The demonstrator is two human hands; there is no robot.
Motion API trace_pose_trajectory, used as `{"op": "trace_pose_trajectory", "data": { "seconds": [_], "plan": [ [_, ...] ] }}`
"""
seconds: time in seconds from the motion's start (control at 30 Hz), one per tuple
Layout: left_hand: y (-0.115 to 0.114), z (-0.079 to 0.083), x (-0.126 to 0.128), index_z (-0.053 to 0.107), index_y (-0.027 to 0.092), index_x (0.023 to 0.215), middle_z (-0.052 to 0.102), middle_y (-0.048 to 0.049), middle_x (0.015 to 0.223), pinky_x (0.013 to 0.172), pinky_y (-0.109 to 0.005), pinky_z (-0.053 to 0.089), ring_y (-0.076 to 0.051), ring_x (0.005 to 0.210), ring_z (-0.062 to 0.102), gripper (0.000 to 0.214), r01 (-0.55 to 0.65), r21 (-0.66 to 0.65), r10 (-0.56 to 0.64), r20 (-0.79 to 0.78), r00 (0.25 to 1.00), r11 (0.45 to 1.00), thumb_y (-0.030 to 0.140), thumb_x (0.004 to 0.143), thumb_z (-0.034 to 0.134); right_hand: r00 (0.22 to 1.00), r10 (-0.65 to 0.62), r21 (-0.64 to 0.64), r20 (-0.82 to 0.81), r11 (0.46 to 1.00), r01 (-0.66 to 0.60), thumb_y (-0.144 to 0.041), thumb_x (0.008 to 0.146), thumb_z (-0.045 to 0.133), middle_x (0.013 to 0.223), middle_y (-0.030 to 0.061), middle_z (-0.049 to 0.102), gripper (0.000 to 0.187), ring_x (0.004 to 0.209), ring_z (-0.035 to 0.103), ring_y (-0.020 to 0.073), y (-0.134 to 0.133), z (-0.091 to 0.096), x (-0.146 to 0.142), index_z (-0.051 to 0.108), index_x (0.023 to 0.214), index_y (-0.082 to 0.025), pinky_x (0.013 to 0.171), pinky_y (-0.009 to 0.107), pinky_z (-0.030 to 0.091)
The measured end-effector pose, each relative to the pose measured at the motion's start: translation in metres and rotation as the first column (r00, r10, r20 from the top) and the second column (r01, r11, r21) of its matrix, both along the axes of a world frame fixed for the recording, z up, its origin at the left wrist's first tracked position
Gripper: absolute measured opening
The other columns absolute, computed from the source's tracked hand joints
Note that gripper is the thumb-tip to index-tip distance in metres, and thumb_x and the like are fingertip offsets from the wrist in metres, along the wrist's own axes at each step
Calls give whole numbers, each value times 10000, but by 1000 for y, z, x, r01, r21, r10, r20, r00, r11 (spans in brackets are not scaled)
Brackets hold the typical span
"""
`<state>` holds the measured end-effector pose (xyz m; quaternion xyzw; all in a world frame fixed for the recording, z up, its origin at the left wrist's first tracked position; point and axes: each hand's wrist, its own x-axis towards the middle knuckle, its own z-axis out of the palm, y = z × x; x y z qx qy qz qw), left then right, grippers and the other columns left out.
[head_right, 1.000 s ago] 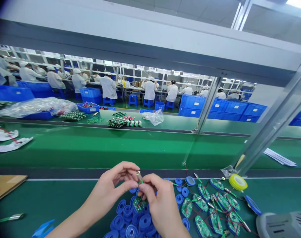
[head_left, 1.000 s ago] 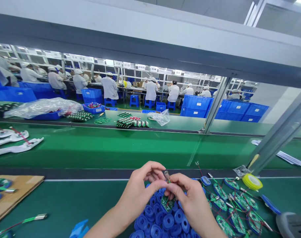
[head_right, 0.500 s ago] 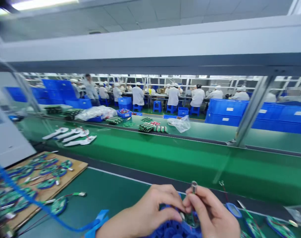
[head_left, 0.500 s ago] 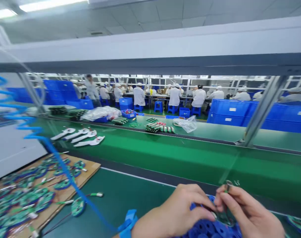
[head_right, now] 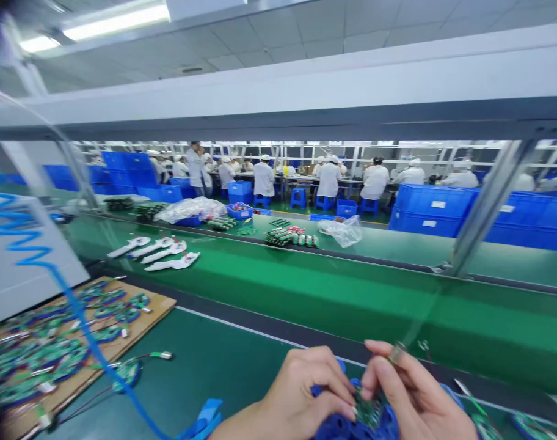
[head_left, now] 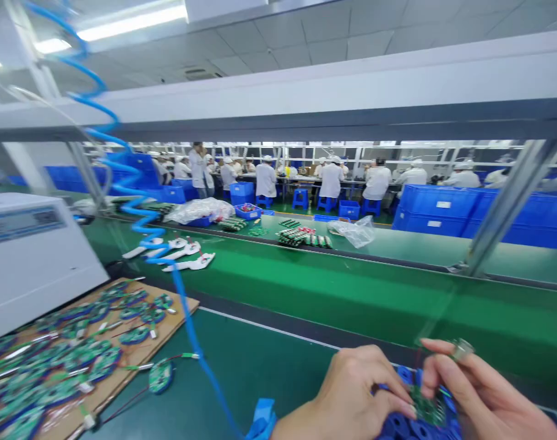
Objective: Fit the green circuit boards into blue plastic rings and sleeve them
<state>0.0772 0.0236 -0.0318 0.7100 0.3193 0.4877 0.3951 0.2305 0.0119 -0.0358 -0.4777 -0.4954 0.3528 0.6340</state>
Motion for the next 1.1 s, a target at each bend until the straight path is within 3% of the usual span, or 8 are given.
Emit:
{"op": "trace_pose_trajectory", "data": {
  "seconds": [0.13,0.27,0.47,0.63,0.77,0.9,1.1],
  "plan": [
    [0,8,3,732,219,589,694,-18,622,622,-236,460,-154,638,621,187,-20,-141,29,59,998,990,32,589,733,992,33,-12,-124,999,-35,-372,778,611,553,-24,591,334,519,548,130,-1,16,-7,561,1048,-182,543,240,475],
    [5,11,2,715,215,539,655,-8,613,607,-237,451,-154,643,608,186,40,-295,-10,103,995,955,32,568,710,975,66,35,-211,998,-60,-347,818,566,532,-37,576,240,495,534,110,1,28,-14,581,982,-172,536,233,445],
    [13,5,3,689,166,529,622,-17,644,477,-249,475,-128,514,554,55,140,-451,-67,175,982,881,189,560,728,967,60,93,-246,995,-38,-336,860,508,575,-28,584,240,535,546,116,2,28,-13,581,998,-154,568,247,426],
    [18,8,-3,647,161,595,635,-16,711,538,-256,514,-150,616,613,135,105,-527,-29,150,988,843,271,657,693,959,-11,102,-283,994,41,-343,880,475,560,-44,555,239,491,495,94,5,34,-6,567,1008,-163,512,220,399],
    [26,4,-4,669,168,682,670,-49,804,526,-260,518,-191,692,627,178,79,-526,-54,63,997,847,346,674,673,971,22,117,-238,993,6,-330,877,478,610,-23,591,239,513,516,95,4,44,6,559,1017,-154,532,220,414],
    [34,-8,-1,682,182,704,661,-10,624,483,-235,478,-155,540,579,230,80,-511,-107,-24,994,856,404,644,688,983,80,105,-166,992,-62,-335,870,482,596,-24,595,215,463,494,81,-14,56,29,529,989,-162,475,201,387],
    [41,-15,0,690,222,705,639,27,543,485,-216,438,-129,450,521,296,-52,-470,-8,-125,992,881,484,569,713,995,57,-107,80,993,-48,-322,816,558,642,-7,587,182,499,490,78,-64,64,80,575,865,-147,492,203,386]
  ]
}}
